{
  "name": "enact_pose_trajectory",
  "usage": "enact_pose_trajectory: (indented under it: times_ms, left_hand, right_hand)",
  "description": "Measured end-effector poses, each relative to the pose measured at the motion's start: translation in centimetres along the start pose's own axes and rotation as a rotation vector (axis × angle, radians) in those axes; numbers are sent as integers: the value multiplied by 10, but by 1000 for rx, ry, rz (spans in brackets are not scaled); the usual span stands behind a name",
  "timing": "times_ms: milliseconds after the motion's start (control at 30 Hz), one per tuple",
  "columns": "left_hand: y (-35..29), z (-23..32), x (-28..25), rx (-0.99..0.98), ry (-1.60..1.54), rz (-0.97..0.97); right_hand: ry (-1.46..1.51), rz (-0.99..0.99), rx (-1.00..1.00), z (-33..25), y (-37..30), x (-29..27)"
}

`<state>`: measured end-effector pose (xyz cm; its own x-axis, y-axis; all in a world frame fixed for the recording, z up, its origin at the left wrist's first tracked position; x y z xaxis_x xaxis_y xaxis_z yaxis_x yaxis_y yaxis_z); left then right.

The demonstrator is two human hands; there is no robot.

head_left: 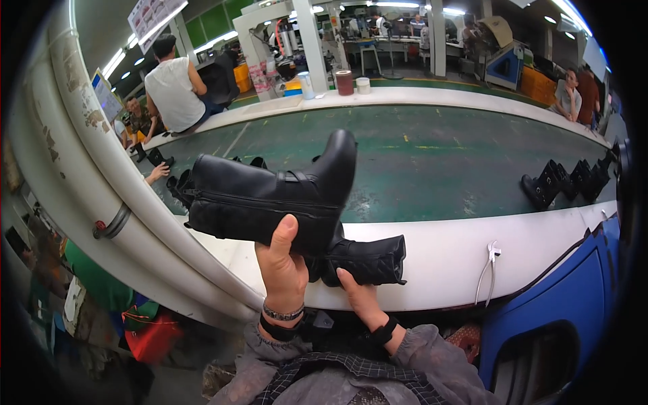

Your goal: The recorder is inspecting and comparing pairs of black boots on an assembly line.

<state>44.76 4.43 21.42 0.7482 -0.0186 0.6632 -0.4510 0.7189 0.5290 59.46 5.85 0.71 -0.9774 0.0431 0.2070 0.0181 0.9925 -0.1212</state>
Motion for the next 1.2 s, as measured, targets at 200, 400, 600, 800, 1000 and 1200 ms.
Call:
enact_pose_trajectory:
  times_ms: [200,400,600,800,1000,1200]
  left_hand:
    - [-56,-33,20,-211,-36,-43]
    - [-92,-80,5,-278,35,-73]
    - [-134,-141,-7,-467,-12,54]
    - [-180,-185,-31,-690,-108,246]
    - [-196,-194,-42,-711,-117,248]
    - [-203,-196,-43,-749,-97,270]
  right_hand:
    - [499,-54,201,7,-4,-37]
    - [524,250,79,-3,-39,-136]
    - [573,310,-56,-21,-68,-198]
    - [660,208,-23,-9,-80,-196]
    - [704,181,-10,3,-78,-186]
    - [696,148,5,3,-73,-178]
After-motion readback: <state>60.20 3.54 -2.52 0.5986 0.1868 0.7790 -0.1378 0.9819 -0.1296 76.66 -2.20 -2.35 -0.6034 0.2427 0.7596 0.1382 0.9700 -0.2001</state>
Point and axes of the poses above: each hand's wrist, its own y-axis towards the middle knuckle, its own x-axis out of the palm, z = x × y, the point moved 10 cm from there along y, towards the middle knuckle, and after that the axes turned 14 degrees about x, right-handed, at the moved point
